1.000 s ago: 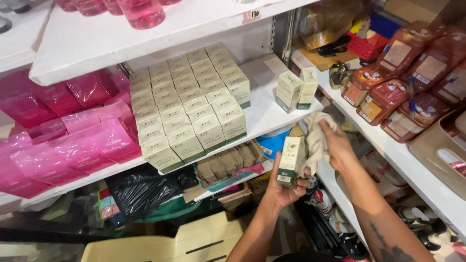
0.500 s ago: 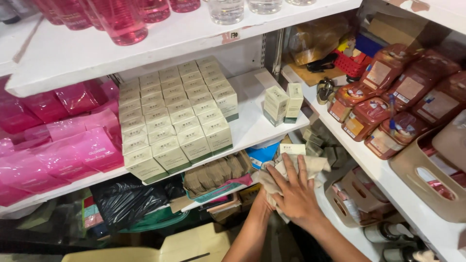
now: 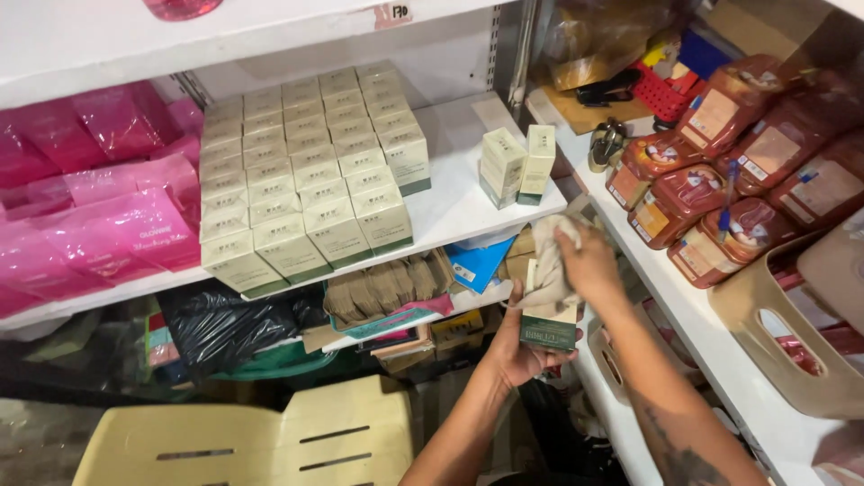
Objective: Wiping down beauty product boxes with a cloth and organizing them neatly on stockroom shelves.
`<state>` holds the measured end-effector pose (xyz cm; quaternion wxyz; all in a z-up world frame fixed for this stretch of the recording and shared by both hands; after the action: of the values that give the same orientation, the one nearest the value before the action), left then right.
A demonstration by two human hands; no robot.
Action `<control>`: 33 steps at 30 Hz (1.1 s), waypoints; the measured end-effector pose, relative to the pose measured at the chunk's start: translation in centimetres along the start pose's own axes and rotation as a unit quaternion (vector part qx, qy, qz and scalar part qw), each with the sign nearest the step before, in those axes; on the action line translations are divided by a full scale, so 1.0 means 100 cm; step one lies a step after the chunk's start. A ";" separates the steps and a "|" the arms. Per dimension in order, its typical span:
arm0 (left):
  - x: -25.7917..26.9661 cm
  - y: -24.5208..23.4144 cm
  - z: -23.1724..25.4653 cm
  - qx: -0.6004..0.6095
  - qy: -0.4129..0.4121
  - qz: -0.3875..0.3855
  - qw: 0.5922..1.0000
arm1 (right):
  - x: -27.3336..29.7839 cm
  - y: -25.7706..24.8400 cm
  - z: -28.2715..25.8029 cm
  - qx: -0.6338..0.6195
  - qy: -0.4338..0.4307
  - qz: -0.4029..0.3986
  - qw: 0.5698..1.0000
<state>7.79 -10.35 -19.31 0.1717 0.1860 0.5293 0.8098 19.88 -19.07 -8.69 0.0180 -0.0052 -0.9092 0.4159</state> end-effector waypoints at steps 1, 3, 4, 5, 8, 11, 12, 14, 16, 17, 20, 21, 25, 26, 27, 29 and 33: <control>0.000 0.001 0.002 0.001 0.003 0.003 1.000 | 0.004 -0.005 0.000 0.000 -0.002 -0.004 1.000; -0.001 -0.003 0.007 -0.009 -0.009 0.049 0.999 | 0.010 -0.018 0.004 -0.084 0.033 -0.006 0.996; -0.001 -0.003 0.012 -0.009 -0.005 0.050 0.999 | 0.018 -0.016 0.004 -0.085 0.030 -0.008 0.996; 0.000 -0.007 0.016 -0.025 0.005 0.075 0.997 | 0.029 -0.012 0.002 -0.086 0.003 -0.025 0.996; 0.002 -0.011 0.026 -0.060 0.019 0.130 0.990 | 0.078 0.014 -0.009 -0.046 -0.076 -0.039 0.995; -0.006 -0.029 0.031 -0.106 0.116 0.150 0.976 | 0.103 0.037 -0.015 0.044 -0.160 -0.013 0.986; -0.006 -0.035 0.039 -0.133 0.207 0.139 0.959 | 0.108 0.042 -0.016 0.094 -0.189 0.011 0.977; 0.003 -0.020 0.040 -0.143 0.186 0.181 0.955 | 0.086 0.037 -0.012 -0.001 -0.136 -0.030 0.990; 0.006 -0.017 0.036 -0.151 0.166 0.222 0.949 | 0.063 0.035 -0.010 -0.092 -0.083 -0.074 0.990; 0.005 -0.016 0.035 -0.146 0.183 0.195 0.953 | 0.053 0.037 0.000 -0.144 0.000 -0.101 0.984; 0.015 0.003 0.040 -0.157 0.172 0.187 0.954 | 0.011 0.052 0.037 -0.169 0.015 -0.104 0.980; 0.021 0.010 0.043 -0.172 0.146 0.205 0.952 | -0.005 0.055 0.045 -0.141 -0.055 -0.078 0.985; 0.024 0.003 0.052 -0.136 0.134 0.167 0.967 | 0.017 0.045 0.057 -0.410 0.199 -0.157 0.876; 0.025 0.003 0.054 -0.103 0.119 0.166 0.973 | 0.030 0.037 0.053 -0.435 0.210 -0.155 0.862; 0.027 0.002 0.054 -0.068 0.104 0.166 0.978 | 0.045 0.029 0.050 -0.457 0.222 -0.154 0.848; 0.020 -0.006 0.056 -0.040 0.092 0.150 0.984 | 0.063 0.044 0.045 -0.433 0.144 -0.181 0.871; 0.015 -0.014 0.044 -0.004 0.056 0.170 0.984 | 0.086 0.057 0.017 -0.438 -0.055 -0.172 0.881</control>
<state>8.70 -5.55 -18.80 0.0023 0.2270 0.4955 0.8384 11.15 -16.45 -13.88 0.0353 0.1662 -0.9848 -0.0351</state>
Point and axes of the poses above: each hand's wrist, its own x-axis away from the middle knuckle, its own y-axis out of the palm, z = x × y, the point moved 8 cm from there along -x, towards the middle knuckle, and after that the axes turned 3 degrees about y, right-handed, at the moved point
